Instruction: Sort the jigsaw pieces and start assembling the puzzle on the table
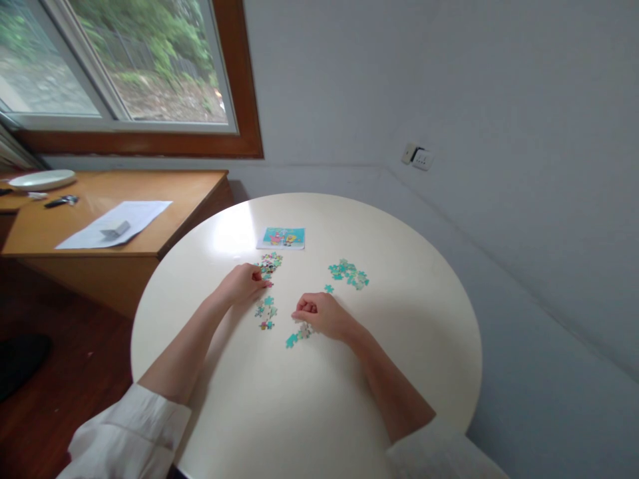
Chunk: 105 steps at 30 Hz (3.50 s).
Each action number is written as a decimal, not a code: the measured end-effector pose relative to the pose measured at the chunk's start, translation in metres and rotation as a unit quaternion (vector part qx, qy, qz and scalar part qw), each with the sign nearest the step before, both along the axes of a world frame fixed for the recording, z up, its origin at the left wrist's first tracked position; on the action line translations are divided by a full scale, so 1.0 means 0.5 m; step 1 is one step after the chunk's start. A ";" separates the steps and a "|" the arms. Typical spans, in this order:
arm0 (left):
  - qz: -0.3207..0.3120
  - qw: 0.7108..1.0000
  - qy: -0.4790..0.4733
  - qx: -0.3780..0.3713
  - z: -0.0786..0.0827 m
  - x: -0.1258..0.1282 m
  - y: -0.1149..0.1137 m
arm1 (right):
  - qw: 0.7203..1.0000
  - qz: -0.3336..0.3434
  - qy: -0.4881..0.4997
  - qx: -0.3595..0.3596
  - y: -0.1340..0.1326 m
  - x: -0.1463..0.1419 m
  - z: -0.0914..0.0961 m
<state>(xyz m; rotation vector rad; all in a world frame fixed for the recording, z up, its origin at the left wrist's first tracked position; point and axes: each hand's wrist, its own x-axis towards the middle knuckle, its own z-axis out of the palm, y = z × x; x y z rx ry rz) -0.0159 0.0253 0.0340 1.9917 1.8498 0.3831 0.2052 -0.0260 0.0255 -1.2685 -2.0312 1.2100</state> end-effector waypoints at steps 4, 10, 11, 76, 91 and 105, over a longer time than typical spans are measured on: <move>0.012 1.000 -0.008 0.001 0.002 0.002 0.000 | 0.999 -0.029 0.043 -0.003 0.004 -0.001 -0.004; -0.030 0.994 -0.105 0.023 0.015 0.019 -0.008 | 0.995 -0.044 0.095 0.006 0.005 -0.005 -0.003; -0.046 0.990 -0.133 0.021 0.019 0.023 -0.012 | 0.995 -0.044 0.094 0.013 0.005 -0.005 -0.002; -0.021 0.993 -0.101 -0.065 0.019 -0.031 -0.001 | 0.933 0.053 -0.139 0.329 -0.023 -0.072 -0.018; -0.221 0.942 -0.193 -0.161 0.043 0.034 -0.037 | 0.978 -0.128 0.072 0.148 -0.007 -0.052 -0.017; -0.204 0.949 -0.201 -0.131 0.043 0.031 -0.034 | 0.973 -0.091 -0.006 0.211 0.000 -0.040 -0.025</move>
